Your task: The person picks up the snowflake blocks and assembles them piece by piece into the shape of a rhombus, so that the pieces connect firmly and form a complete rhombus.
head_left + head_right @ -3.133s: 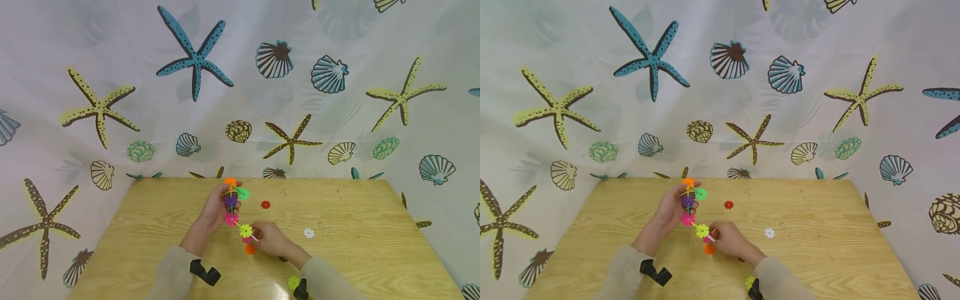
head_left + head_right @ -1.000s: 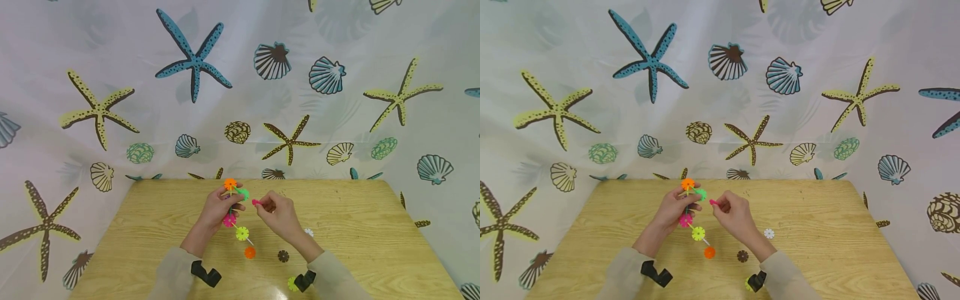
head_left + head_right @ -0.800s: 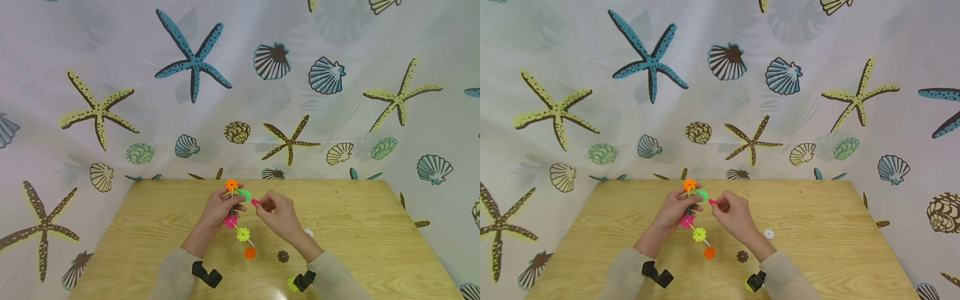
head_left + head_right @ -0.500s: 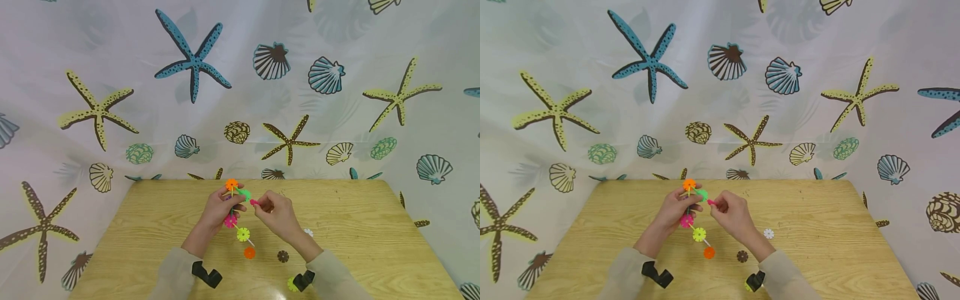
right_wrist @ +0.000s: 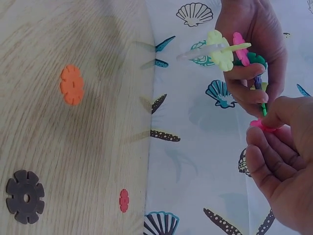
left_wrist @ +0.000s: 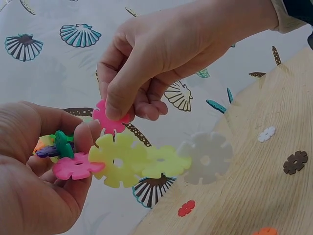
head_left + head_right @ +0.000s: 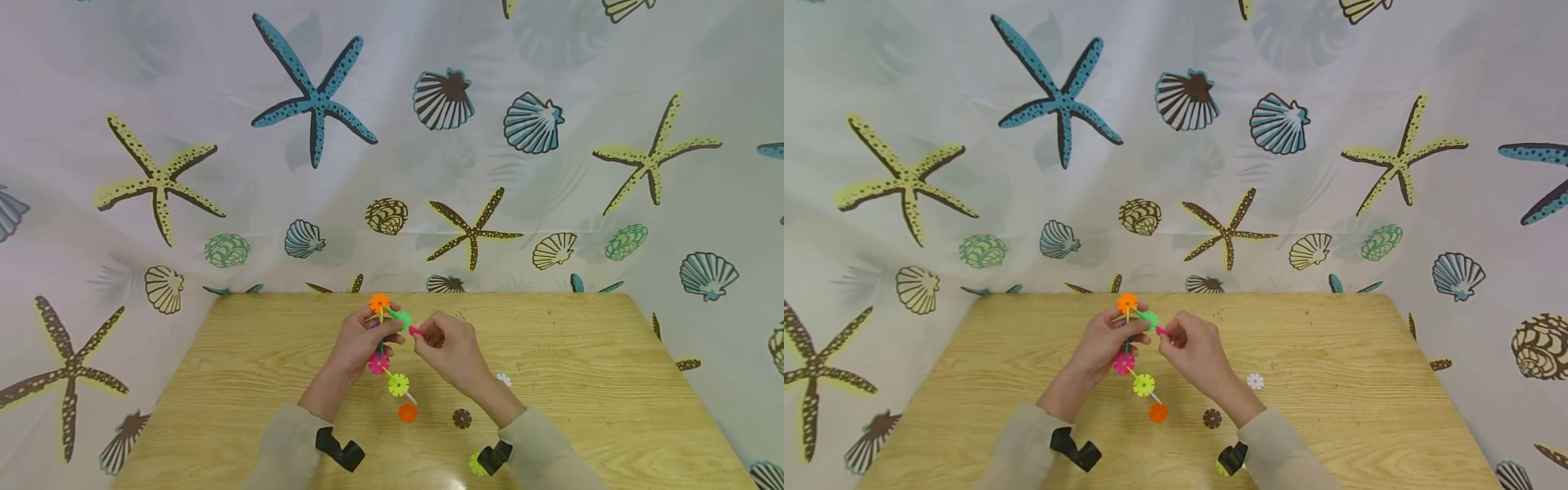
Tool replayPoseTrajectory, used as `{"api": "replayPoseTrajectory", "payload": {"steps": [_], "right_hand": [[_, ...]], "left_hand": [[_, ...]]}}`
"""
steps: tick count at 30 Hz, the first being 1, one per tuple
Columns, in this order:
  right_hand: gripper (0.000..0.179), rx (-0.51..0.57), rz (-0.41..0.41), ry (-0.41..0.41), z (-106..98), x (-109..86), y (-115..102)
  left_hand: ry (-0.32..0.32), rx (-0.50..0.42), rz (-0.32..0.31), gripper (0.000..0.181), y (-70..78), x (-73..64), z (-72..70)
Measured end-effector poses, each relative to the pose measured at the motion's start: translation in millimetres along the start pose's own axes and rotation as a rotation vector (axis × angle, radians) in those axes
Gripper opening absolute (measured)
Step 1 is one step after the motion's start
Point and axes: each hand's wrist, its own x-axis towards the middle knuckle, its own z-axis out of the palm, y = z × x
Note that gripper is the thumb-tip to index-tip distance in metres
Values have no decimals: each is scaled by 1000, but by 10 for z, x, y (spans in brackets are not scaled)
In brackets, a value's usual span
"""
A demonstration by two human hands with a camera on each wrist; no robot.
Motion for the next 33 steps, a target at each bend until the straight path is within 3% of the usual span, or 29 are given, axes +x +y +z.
{"api": "replayPoseTrajectory", "payload": {"steps": [8, 19, 26, 33], "right_hand": [[12, -13, -21, 0, 18, -4, -8], [14, -82, -127, 40, 57, -27, -6], [11, -104, -124, 24, 41, -35, -16], [6, -68, -98, 17, 18, -15, -13]], "left_hand": [[-3, 22, -7, 38, 6, -10, -1], [-14, 57, -1, 36, -2, -1, -19], [-60, 50, 32, 32, -39, 0, -20], [-31, 21, 5, 37, -29, 28, -20]]}}
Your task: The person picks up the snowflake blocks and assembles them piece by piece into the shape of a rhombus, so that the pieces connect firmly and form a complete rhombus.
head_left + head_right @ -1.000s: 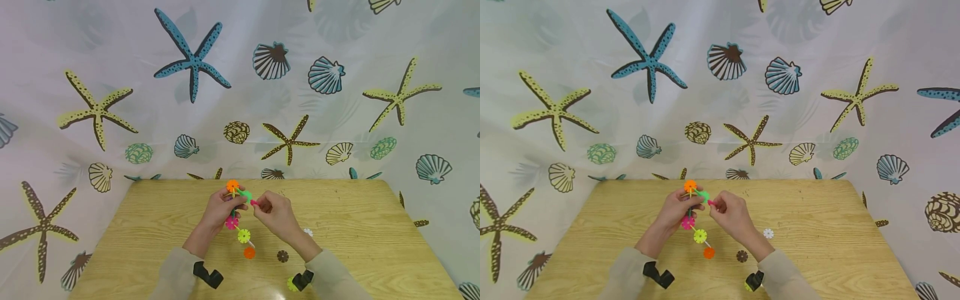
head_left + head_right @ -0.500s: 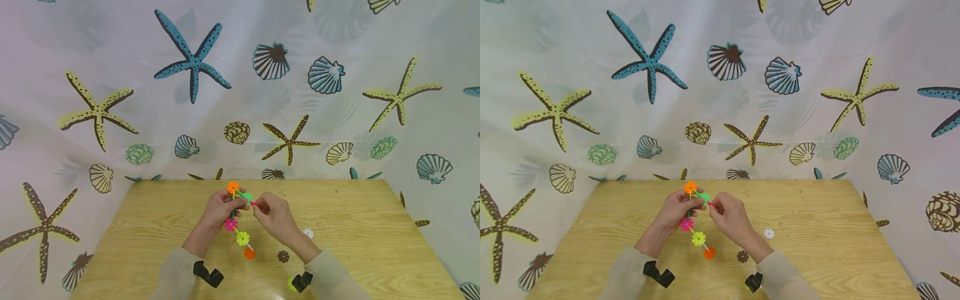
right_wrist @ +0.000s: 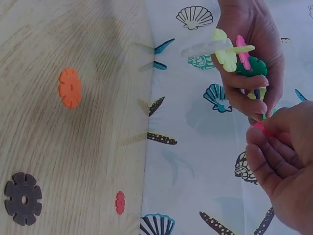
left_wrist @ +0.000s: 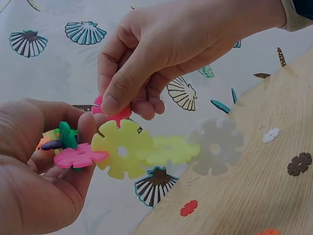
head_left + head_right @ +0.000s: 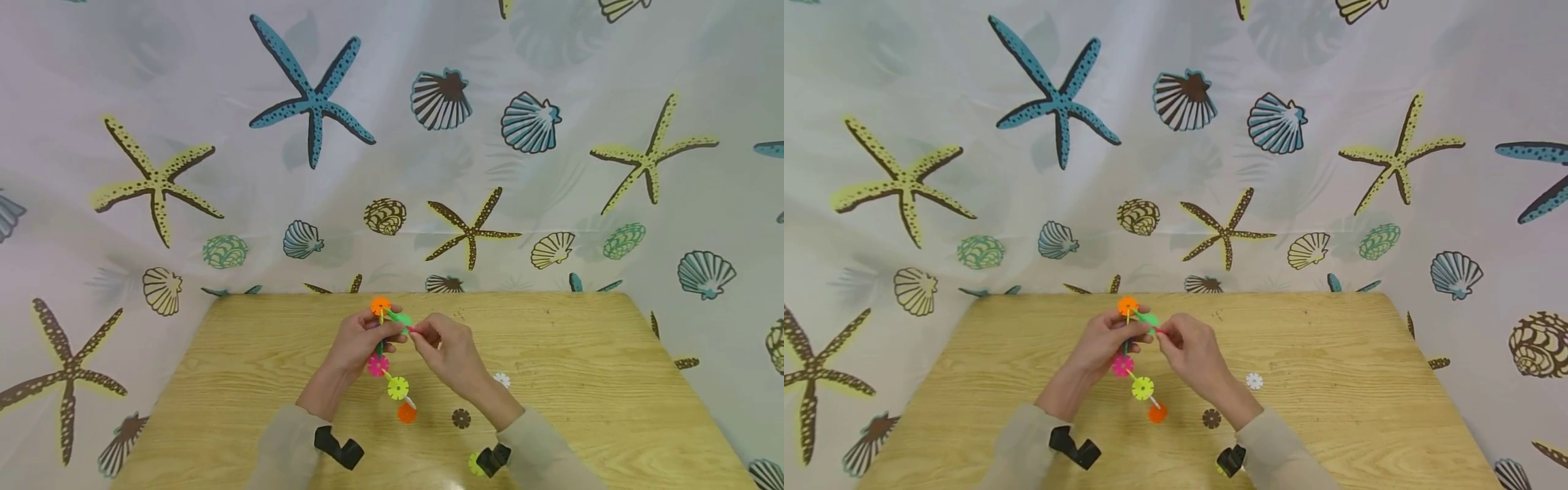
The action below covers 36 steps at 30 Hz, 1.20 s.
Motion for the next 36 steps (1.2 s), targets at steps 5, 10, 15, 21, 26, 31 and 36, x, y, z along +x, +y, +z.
{"api": "replayPoseTrajectory", "payload": {"steps": [5, 10, 15, 21, 26, 31, 36], "right_hand": [[7, 36, 48, -15, -14, -13, 10], [10, 60, 119, -45, -26, -55, 53], [10, 50, 162, -78, -9, -95, 102], [10, 49, 157, -120, 56, -153, 148], [9, 47, 152, -170, 137, -234, 192], [9, 50, 152, -233, 212, -311, 255], [9, 70, 170, -275, 265, -374, 302]], "left_hand": [[2, -40, -4, 37, 0, 14, -15], [18, -44, -9, 36, 5, 25, -50], [17, -37, -16, 36, 24, 23, -77], [6, -32, -13, 37, 38, 8, -101], [-10, -45, -10, 35, 37, 4, -130], [-28, -69, -17, 33, 45, -7, -151], [-56, -84, -11, 33, 70, -39, -165]]}}
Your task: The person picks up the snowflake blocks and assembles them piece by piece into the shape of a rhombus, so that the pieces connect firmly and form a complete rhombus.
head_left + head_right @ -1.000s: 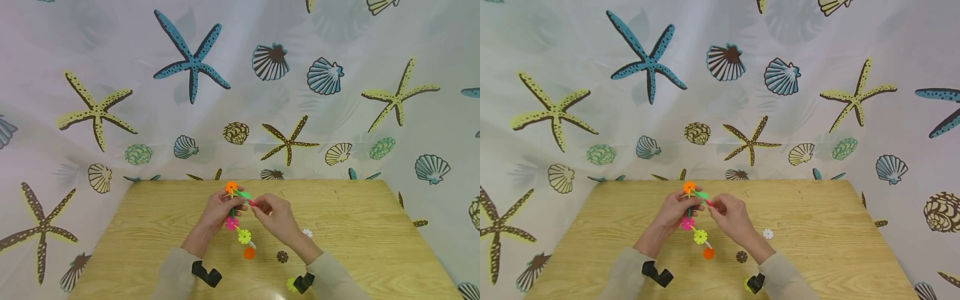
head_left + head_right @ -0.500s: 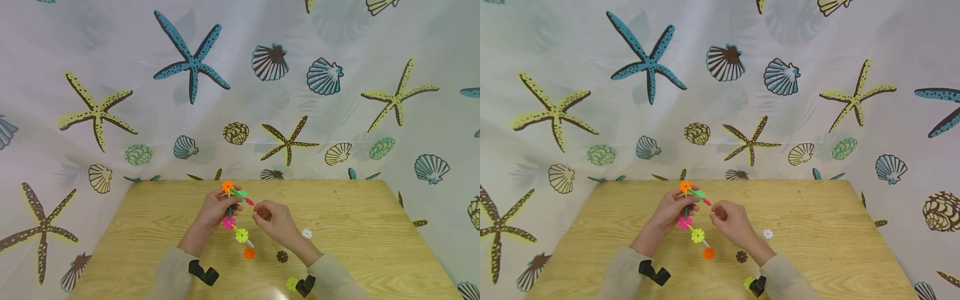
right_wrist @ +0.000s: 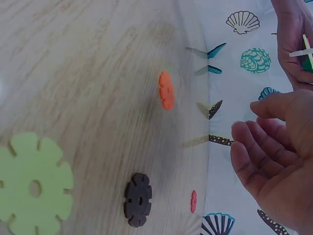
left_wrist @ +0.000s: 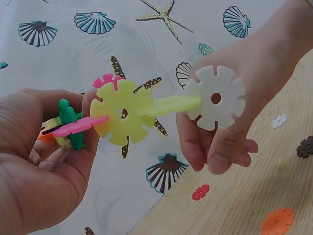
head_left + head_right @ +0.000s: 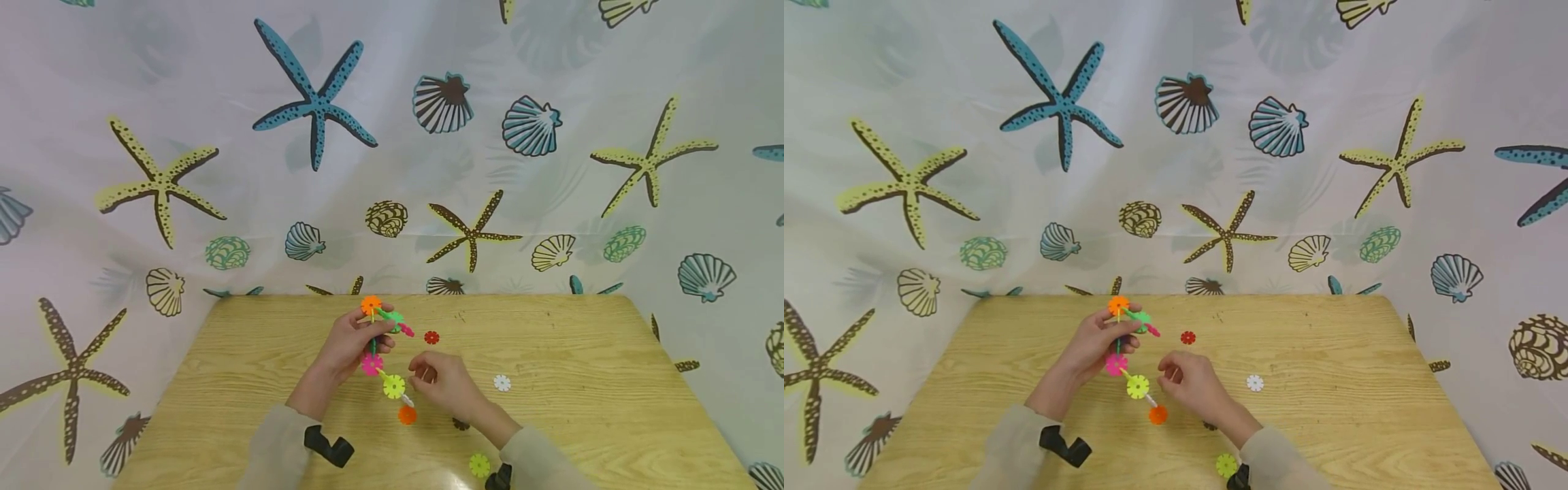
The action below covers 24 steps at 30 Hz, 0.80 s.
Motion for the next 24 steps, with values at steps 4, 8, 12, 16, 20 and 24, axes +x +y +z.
{"api": "replayPoseTrajectory", "payload": {"steps": [4, 8, 12, 16, 20, 24], "right_hand": [[12, 1, 17, -45, 51, -27, 35], [14, -13, 16, -84, 92, -55, 42], [17, -27, 35, -121, 132, -77, 49], [24, -61, 49, -161, 156, -88, 69], [30, -88, 63, -201, 163, -94, 90], [32, -106, 89, -240, 163, -95, 102]], "left_hand": [[-19, -16, 1, 34, 0, -14, -18], [-22, -22, -12, 37, -6, -20, -38], [-19, -4, -21, 40, -3, -33, -47], [-15, 9, -18, 42, 0, -44, -46], [-18, 6, -9, 38, 0, -52, -45], [-29, 12, -3, 41, -2, -55, -42]]}}
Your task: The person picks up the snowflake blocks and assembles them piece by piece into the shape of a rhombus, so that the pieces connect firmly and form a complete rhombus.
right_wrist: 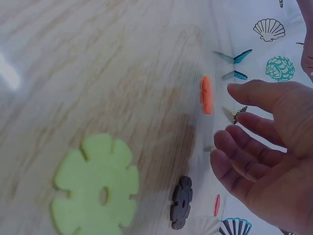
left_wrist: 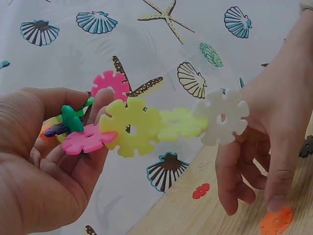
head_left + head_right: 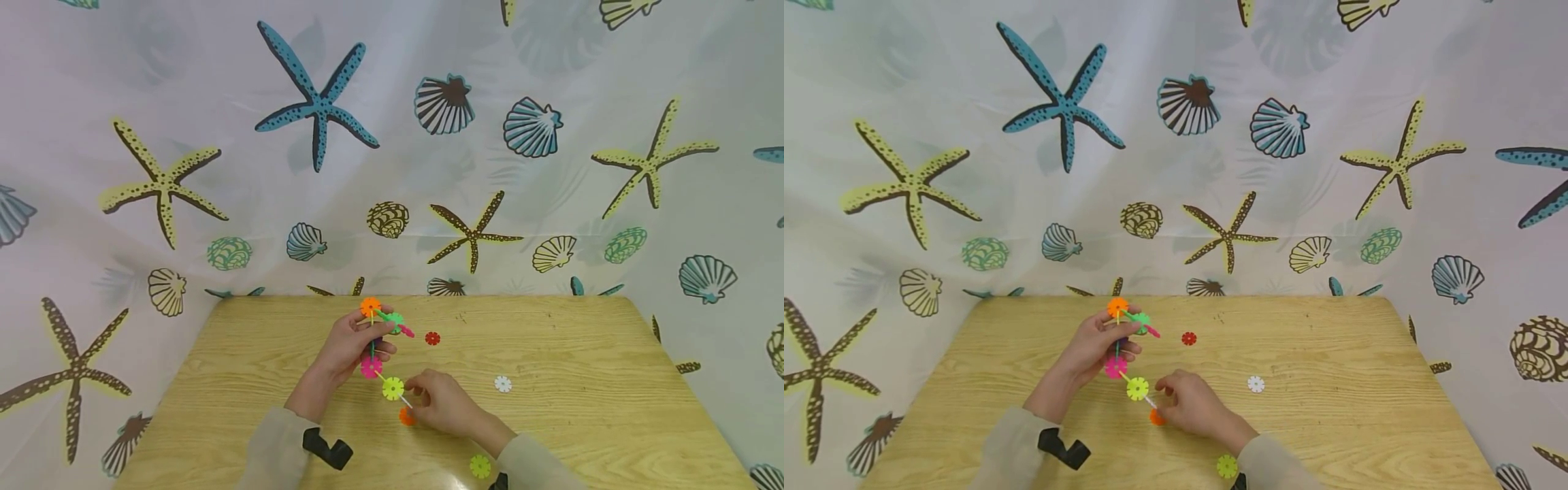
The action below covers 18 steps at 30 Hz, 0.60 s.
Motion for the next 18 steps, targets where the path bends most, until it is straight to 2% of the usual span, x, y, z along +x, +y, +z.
{"api": "replayPoseTrajectory", "payload": {"steps": [4, 10, 18], "right_hand": [[35, -22, -8, -29, -2, -1, 9], [43, -31, -11, -79, 6, -4, 38], [40, -41, -15, -121, 4, 1, 37]], "left_hand": [[-10, 6, 7, 43, -7, 4, -10], [-13, 0, 9, 34, -24, 16, -27], [-13, -9, 13, 33, -28, 13, -14]]}}
